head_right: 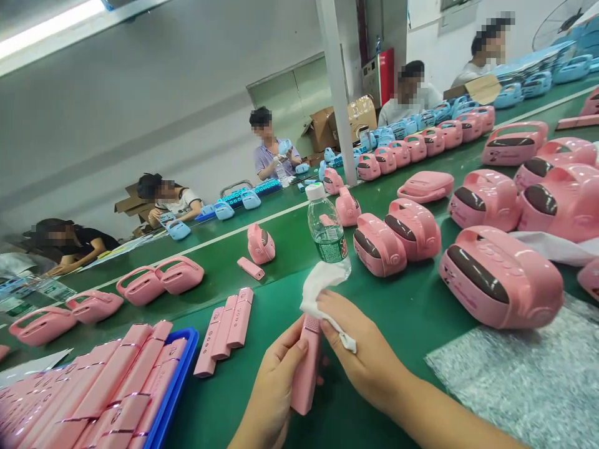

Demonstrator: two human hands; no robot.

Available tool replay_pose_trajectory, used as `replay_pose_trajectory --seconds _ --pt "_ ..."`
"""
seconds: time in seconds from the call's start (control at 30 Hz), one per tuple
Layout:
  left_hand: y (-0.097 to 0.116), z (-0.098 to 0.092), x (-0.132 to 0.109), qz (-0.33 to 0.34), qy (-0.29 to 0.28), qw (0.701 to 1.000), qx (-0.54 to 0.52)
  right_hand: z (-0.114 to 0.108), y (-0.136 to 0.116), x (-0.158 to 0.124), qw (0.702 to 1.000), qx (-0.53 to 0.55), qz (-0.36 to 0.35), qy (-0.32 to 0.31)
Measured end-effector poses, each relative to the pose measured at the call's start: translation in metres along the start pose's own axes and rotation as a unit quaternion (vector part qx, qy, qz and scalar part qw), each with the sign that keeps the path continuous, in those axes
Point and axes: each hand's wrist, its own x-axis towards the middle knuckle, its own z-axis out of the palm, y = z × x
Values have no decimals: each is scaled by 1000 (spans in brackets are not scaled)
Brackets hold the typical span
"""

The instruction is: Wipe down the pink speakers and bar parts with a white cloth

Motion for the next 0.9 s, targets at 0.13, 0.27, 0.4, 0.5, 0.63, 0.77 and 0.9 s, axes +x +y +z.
replay_pose_trajectory --seconds 0.13,0.27,0.4,0.5,0.63,0.77,0.9 --pt "0 -2 -1 -8 72 997 -8 4 -7 0 987 -103 -109 -64" --pt "0 -13 3 -35 34 990 -129 10 -35 -3 953 -118 -196 -201" --pt "3 -15 1 6 -6 985 -170 12 -31 -4 942 -123 -230 -212" --pt "6 -9 -3 21 -14 997 -77 4 -8 2 993 -38 -98 -46" --pt "7 -5 -4 -2 -20 997 -79 -7 5 12 965 160 186 95" --pt "4 -6 -2 -15 -12 993 -114 -6 -4 10 952 233 184 79" --pt "-2 -4 -1 -11 10 985 -170 -2 -20 1 997 11 -38 -67"
